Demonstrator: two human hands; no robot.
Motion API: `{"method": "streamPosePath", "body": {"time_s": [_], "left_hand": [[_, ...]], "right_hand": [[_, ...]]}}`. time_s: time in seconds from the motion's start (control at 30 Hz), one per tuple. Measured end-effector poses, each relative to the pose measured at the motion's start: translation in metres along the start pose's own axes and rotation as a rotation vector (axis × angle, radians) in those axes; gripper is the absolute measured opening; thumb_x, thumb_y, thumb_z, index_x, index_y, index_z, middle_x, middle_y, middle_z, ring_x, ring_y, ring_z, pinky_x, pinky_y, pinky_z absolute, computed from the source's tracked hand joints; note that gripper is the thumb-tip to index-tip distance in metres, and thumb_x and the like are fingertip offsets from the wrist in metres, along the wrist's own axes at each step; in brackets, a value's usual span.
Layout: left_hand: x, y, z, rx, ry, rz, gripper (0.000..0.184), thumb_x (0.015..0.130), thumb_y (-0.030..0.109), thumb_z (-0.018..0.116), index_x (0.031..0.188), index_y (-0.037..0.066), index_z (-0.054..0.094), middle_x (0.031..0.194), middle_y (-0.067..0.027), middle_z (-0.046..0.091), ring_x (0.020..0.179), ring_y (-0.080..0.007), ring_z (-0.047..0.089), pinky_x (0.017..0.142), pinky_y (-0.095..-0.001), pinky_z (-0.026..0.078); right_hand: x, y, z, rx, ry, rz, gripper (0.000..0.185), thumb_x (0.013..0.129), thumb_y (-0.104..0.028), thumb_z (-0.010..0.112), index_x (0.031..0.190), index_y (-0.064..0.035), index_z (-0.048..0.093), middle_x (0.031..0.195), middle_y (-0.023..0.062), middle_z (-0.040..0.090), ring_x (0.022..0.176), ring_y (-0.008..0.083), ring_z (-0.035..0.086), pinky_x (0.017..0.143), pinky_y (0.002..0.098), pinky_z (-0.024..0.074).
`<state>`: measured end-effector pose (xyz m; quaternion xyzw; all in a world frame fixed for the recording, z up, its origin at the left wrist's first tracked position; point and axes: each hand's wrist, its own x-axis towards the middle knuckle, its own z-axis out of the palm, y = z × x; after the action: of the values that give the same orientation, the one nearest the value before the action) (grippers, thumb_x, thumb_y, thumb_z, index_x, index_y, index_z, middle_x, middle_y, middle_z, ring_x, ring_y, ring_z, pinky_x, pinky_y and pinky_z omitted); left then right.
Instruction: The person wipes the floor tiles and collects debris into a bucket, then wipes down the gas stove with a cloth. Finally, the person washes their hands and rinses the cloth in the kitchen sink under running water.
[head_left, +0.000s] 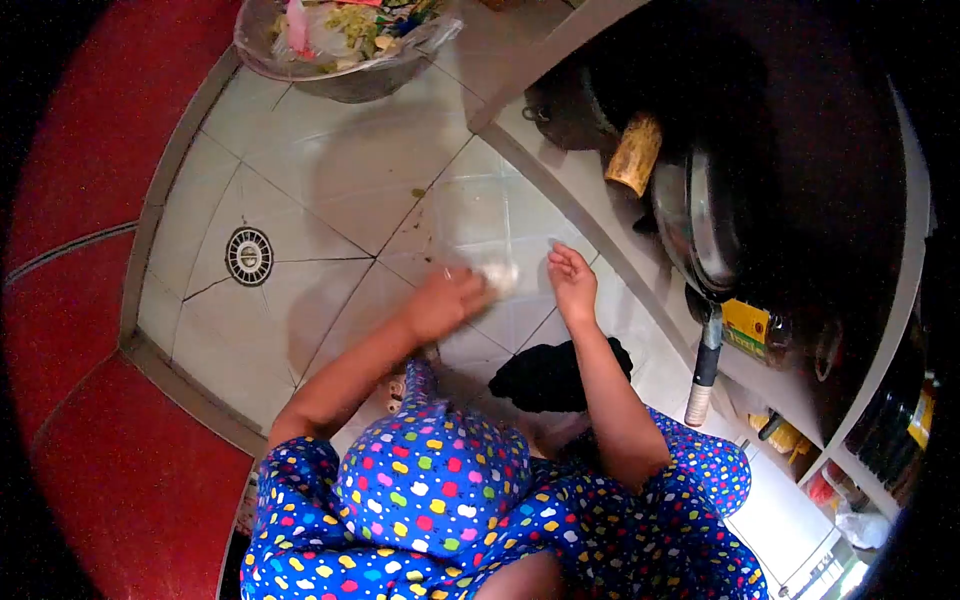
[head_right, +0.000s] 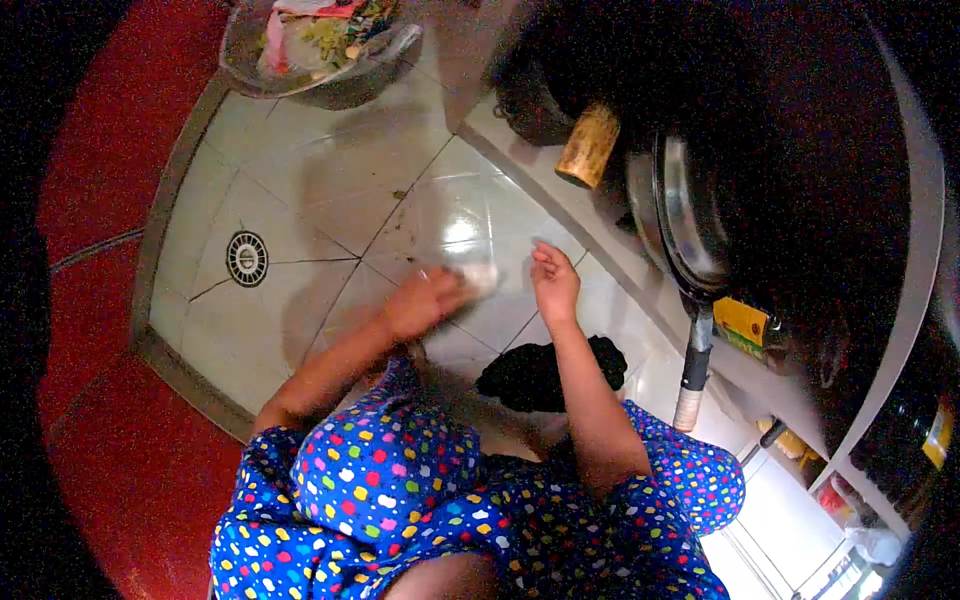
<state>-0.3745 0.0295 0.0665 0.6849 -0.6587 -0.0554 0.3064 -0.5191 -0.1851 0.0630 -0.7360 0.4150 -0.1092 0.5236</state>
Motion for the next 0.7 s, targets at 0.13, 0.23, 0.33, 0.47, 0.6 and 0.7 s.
{"method": "streamPosePath", "body": {"time_s": [0.13, 0.23, 0.33, 0.47, 0.6, 0.7], "left_hand": [[-0.027, -0.004, 0.012, -0.097, -0.439, -0.248, 0.033, 0.082, 0.015, 0.052, 0.114, 0.017, 0.061, 0.107, -0.0031, 0.058, 0.098, -0.0237, 0.052, 0.083, -0.0382, 0.044], [-0.009, -0.032, -0.017, 0.099, -0.020, -0.138, 0.040, 0.075, 0.016, 0.054, 0.114, 0.021, 0.060, 0.103, -0.0021, 0.059, 0.096, -0.0243, 0.054, 0.084, -0.0396, 0.043], [0.001, -0.050, -0.028, 0.143, 0.090, -0.215, 0.038, 0.073, 0.013, 0.055, 0.110, 0.019, 0.063, 0.100, 0.0002, 0.058, 0.095, -0.0220, 0.054, 0.084, -0.0384, 0.044], [0.013, -0.068, -0.040, 0.217, 0.183, -0.293, 0.032, 0.073, 0.013, 0.055, 0.104, 0.017, 0.066, 0.096, -0.0016, 0.059, 0.090, -0.0230, 0.056, 0.081, -0.0375, 0.044], [-0.020, -0.036, -0.034, 0.013, 0.018, -0.255, 0.036, 0.074, 0.014, 0.055, 0.108, 0.020, 0.064, 0.103, -0.0035, 0.059, 0.101, -0.0247, 0.054, 0.089, -0.0413, 0.041], [-0.046, -0.020, -0.025, -0.097, -0.230, -0.132, 0.033, 0.074, 0.015, 0.055, 0.105, 0.019, 0.065, 0.105, -0.0037, 0.059, 0.102, -0.0253, 0.054, 0.090, -0.0417, 0.039]], "right_hand": [[0.004, 0.003, 0.009, 0.011, -0.064, -0.022, 0.036, 0.082, 0.004, 0.057, 0.116, -0.0059, 0.058, 0.101, 0.0083, 0.064, 0.089, 0.0126, 0.061, 0.081, 0.0242, 0.0488], [0.006, -0.012, 0.008, 0.008, -0.081, -0.004, 0.036, 0.082, 0.005, 0.057, 0.117, -0.0046, 0.058, 0.102, 0.0090, 0.064, 0.090, 0.0126, 0.061, 0.081, 0.0240, 0.0487], [0.010, -0.013, 0.007, 0.015, -0.078, -0.067, 0.036, 0.082, 0.005, 0.057, 0.116, -0.0028, 0.058, 0.102, 0.0094, 0.064, 0.090, 0.0124, 0.061, 0.081, 0.0235, 0.0484], [0.007, -0.015, 0.011, 0.038, -0.103, -0.006, 0.034, 0.082, 0.005, 0.056, 0.116, -0.0014, 0.058, 0.103, 0.0094, 0.064, 0.089, 0.0123, 0.061, 0.080, 0.0230, 0.0482], [0.002, -0.017, 0.013, 0.020, -0.097, 0.014, 0.034, 0.084, 0.004, 0.056, 0.116, -0.0025, 0.058, 0.100, 0.0081, 0.064, 0.089, 0.0115, 0.060, 0.079, 0.0220, 0.0478], [-0.005, -0.011, 0.017, 0.033, -0.119, 0.016, 0.033, 0.084, 0.003, 0.057, 0.116, -0.0033, 0.058, 0.096, 0.0069, 0.064, 0.087, 0.0110, 0.060, 0.078, 0.0214, 0.0475]]}}
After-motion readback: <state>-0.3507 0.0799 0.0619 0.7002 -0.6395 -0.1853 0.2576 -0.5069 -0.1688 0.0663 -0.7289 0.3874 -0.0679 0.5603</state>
